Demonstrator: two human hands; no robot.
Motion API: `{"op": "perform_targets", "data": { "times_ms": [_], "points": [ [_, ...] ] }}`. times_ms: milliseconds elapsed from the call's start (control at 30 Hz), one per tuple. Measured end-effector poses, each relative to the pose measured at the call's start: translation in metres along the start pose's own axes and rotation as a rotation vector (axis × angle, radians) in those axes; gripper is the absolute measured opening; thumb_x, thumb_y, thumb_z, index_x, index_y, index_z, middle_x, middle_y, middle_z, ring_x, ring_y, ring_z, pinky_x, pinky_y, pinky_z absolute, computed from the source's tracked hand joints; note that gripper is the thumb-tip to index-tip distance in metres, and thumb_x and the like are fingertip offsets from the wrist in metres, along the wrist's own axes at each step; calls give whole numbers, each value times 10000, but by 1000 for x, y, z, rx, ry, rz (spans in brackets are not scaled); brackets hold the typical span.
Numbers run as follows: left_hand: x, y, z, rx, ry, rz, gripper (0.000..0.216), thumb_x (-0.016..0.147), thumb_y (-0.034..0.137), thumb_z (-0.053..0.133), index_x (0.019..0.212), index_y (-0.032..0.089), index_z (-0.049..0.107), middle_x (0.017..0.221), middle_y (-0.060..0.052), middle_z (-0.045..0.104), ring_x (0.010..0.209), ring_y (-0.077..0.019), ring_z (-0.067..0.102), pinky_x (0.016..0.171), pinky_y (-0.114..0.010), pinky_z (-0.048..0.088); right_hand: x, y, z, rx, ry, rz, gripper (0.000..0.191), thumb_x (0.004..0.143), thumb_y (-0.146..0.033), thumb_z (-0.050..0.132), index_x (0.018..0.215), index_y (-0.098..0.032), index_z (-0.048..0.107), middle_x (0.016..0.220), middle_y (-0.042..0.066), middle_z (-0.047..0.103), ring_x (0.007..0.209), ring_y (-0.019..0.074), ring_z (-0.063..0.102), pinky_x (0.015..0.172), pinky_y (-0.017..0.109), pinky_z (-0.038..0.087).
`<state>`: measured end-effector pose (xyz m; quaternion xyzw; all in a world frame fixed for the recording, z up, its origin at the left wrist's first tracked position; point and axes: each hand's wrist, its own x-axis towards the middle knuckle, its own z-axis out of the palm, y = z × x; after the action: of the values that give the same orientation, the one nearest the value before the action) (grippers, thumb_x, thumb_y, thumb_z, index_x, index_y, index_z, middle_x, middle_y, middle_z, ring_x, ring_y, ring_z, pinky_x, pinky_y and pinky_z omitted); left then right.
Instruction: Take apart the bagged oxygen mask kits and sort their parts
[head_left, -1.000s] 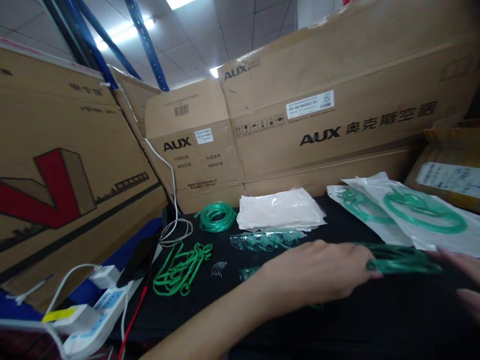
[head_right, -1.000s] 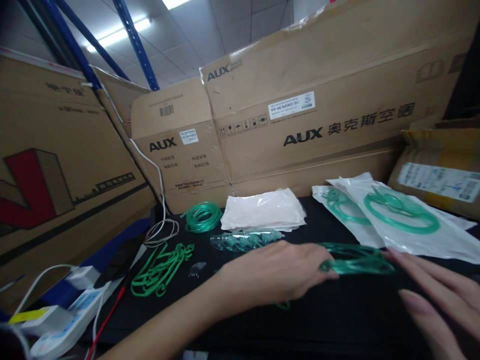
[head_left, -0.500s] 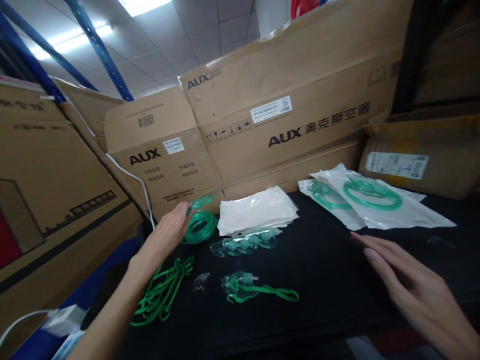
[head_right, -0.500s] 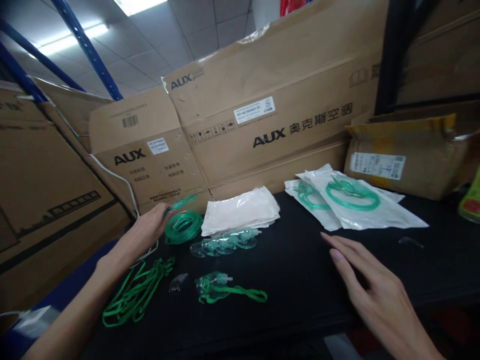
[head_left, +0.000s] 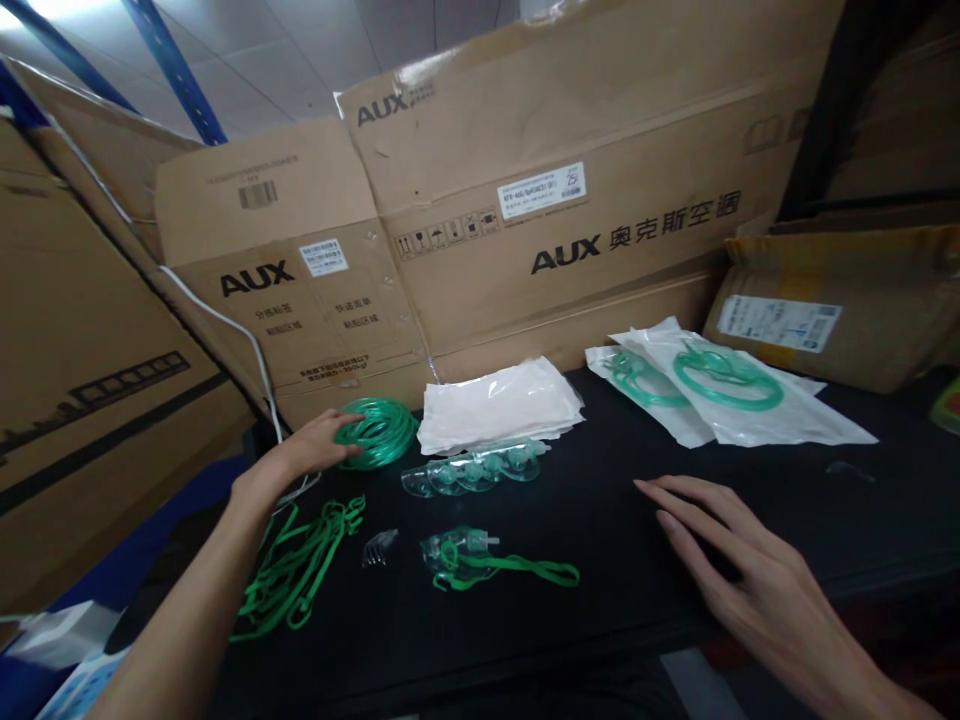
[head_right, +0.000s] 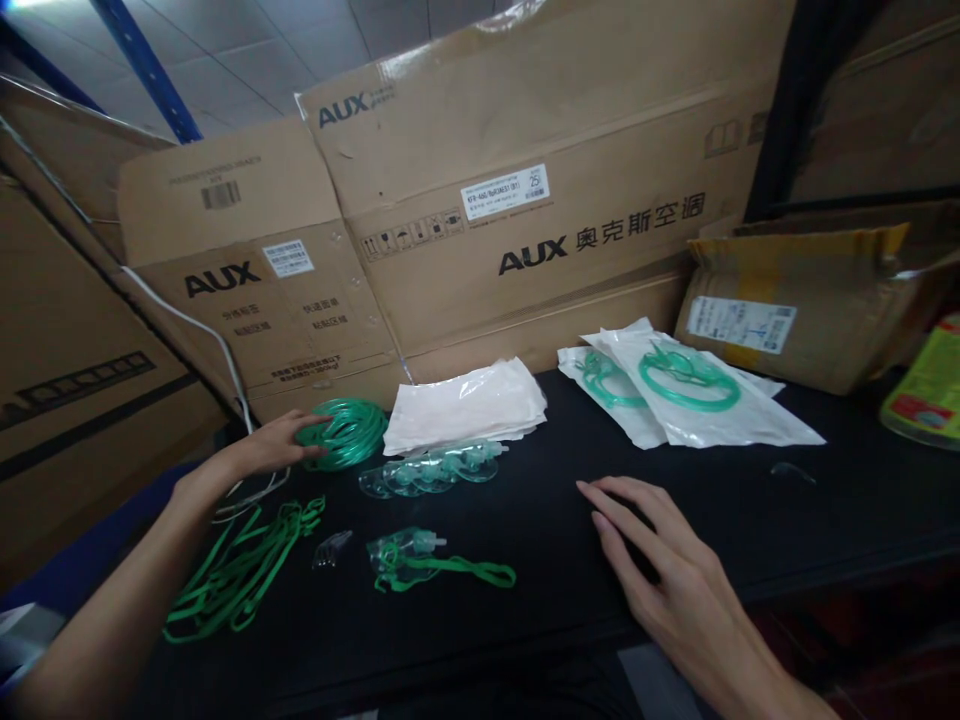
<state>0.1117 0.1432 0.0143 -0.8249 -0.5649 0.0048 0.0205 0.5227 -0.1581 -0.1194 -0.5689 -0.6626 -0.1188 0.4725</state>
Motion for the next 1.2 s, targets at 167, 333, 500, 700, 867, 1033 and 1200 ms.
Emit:
{"op": "perform_targets", "data": {
  "times_ms": [167, 333, 500, 700, 867, 1033, 1200],
  "points": [
    [-40, 28, -25, -40, 209, 18, 720, 848, 618, 484, 1349, 118, 614, 1344, -184, 619, 1213, -369, 597, 1078, -467, 432, 6, -20, -2, 62, -39, -32, 337, 991, -156, 554, 1296, -274, 637, 1213, 83, 639, 1105, 218, 640, 951, 348, 559],
    [-116, 105, -15, -327, 161, 165, 552, 922, 680, 446, 1103, 252, 744, 1089, -66, 759, 891, -273, 694, 859, -393, 540, 13, -55, 10, 218, -212, -36, 270, 983, -135, 566, 1189, -265, 683, 1051, 66, 667, 961, 194, 658, 799, 290, 596],
    [-156, 143, 30, -453, 11, 183, 450, 937, 581, 542, 1197, 266, 731, 1218, -64, 729, 1189, -290, 642, 1067, -411, 457, 23, -80, 40, 269, -338, -20, 252, 975, -146, 564, 1168, -231, 702, 1060, 89, 674, 964, 228, 659, 850, 382, 599],
    [-157, 147, 50, -608, -49, 232, 378, 867, 543, 692, 1139, 283, 722, 1119, -58, 711, 1069, -277, 665, 949, -383, 505, 39, -86, 64, 359, -433, 86, 378, 971, -227, 600, 1347, -249, 641, 1222, 111, 687, 1125, 272, 645, 1032, 480, 526],
    [-147, 162, 43, -818, 18, 345, 272, 855, 348, 761, 1114, 296, 698, 1095, -26, 676, 1029, -223, 643, 923, -333, 506, 50, -81, 59, 616, -510, 153, 387, 962, -256, 642, 1348, -294, 647, 1254, 71, 709, 1173, 243, 655, 1060, 405, 509],
    [-132, 193, 49, -1166, 71, 383, 364, 847, 268, 764, 1195, 286, 659, 1186, -34, 645, 965, -178, 658, 887, -300, 543, 54, -71, 47, 776, -468, 299, 386, 929, -331, 698, 1307, -276, 645, 1275, 60, 708, 1188, 251, 658, 1050, 380, 505],
    [-125, 215, 64, -1381, 228, 164, 427, 837, 346, 771, 1192, 227, 567, 1064, -42, 657, 811, -143, 655, 799, -282, 544, 56, -69, 41, 993, -407, 581, 386, 893, -460, 711, 1181, -219, 619, 1157, 63, 726, 1071, 224, 695, 931, 323, 553]
  ]
}}
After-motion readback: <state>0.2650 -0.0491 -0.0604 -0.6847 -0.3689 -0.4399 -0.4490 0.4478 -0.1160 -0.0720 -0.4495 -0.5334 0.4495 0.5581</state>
